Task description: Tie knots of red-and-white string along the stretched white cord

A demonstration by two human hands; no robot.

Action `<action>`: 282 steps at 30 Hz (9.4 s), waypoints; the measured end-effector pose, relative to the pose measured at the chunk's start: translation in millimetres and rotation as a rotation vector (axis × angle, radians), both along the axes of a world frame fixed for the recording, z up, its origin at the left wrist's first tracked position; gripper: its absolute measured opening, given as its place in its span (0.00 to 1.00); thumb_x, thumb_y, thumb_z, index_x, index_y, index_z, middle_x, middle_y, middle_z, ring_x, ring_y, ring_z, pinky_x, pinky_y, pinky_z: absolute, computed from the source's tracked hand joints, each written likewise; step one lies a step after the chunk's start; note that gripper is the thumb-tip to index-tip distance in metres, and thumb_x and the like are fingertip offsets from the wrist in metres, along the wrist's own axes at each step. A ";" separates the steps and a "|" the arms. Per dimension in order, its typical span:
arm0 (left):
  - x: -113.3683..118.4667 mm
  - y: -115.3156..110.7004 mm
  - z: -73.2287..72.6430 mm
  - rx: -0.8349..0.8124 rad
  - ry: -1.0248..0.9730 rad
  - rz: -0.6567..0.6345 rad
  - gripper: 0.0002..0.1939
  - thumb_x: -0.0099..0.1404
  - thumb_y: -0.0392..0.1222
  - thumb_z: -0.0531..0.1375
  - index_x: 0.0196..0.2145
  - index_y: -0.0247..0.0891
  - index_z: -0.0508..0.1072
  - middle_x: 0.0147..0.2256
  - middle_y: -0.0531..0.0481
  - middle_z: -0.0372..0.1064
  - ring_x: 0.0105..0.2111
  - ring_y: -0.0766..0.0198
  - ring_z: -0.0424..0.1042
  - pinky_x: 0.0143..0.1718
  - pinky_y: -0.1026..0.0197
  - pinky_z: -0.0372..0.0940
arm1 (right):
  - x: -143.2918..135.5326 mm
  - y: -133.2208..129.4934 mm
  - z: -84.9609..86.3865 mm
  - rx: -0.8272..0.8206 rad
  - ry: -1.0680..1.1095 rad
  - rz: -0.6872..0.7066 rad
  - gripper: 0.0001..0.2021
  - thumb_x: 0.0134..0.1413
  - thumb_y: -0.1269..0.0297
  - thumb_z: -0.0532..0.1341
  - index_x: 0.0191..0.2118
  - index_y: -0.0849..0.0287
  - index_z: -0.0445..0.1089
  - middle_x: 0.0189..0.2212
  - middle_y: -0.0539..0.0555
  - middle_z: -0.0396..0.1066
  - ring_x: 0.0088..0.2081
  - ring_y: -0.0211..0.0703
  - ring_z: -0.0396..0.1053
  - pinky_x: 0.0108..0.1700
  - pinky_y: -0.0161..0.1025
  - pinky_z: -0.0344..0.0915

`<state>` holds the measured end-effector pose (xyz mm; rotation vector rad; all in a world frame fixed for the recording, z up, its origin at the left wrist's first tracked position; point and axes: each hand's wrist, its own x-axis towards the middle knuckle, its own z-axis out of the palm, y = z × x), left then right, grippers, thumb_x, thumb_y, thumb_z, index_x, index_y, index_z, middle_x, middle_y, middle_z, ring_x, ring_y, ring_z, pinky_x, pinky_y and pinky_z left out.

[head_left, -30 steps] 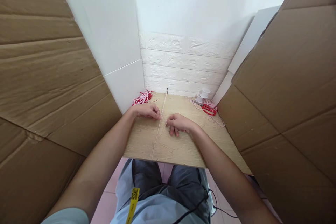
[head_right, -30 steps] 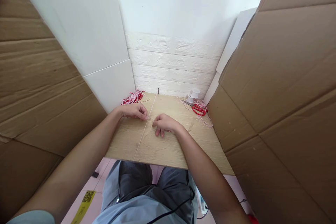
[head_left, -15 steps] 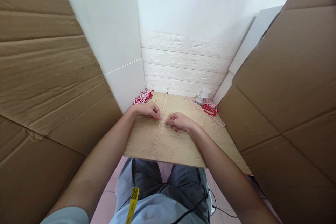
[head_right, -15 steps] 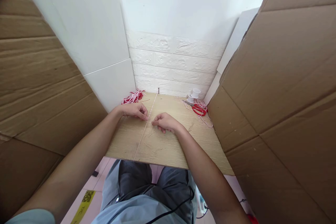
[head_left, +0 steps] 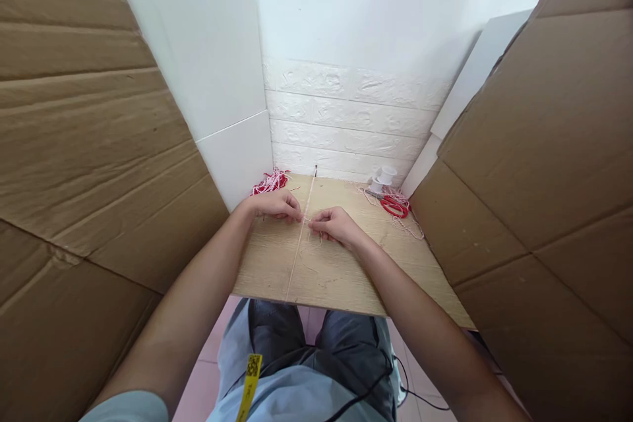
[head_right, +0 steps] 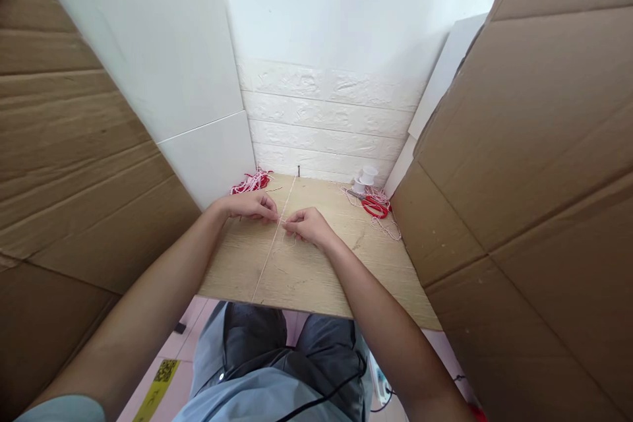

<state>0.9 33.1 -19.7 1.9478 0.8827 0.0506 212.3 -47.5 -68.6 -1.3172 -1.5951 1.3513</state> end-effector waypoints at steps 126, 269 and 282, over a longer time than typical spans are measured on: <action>0.9 -5.2 -5.1 -0.293 0.098 -0.086 0.08 0.54 0.41 0.65 0.24 0.32 0.76 0.19 0.47 0.73 0.17 0.65 0.70 0.17 0.67 0.65 | -9.5 -10.1 2.5 0.441 -0.655 0.138 0.10 0.56 0.61 0.59 0.28 0.60 0.71 0.25 0.51 0.71 0.27 0.36 0.63 0.29 0.33 0.50; -5.0 -6.6 7.4 -0.105 0.121 -0.064 0.20 0.54 0.55 0.67 0.22 0.35 0.71 0.17 0.52 0.64 0.15 0.72 0.55 0.15 0.66 0.47 | 21.6 -4.1 17.3 0.340 -0.745 -0.027 0.05 0.48 0.62 0.64 0.30 0.58 0.72 0.26 0.50 0.71 0.27 0.38 0.62 0.29 0.35 0.49; -4.0 -4.0 3.6 -0.077 0.137 -0.070 0.21 0.53 0.57 0.67 0.22 0.35 0.71 0.19 0.50 0.67 0.17 0.71 0.59 0.16 0.67 0.50 | 28.8 1.9 14.1 0.317 -0.611 -0.009 0.04 0.51 0.66 0.63 0.29 0.60 0.70 0.28 0.51 0.72 0.28 0.36 0.64 0.30 0.33 0.53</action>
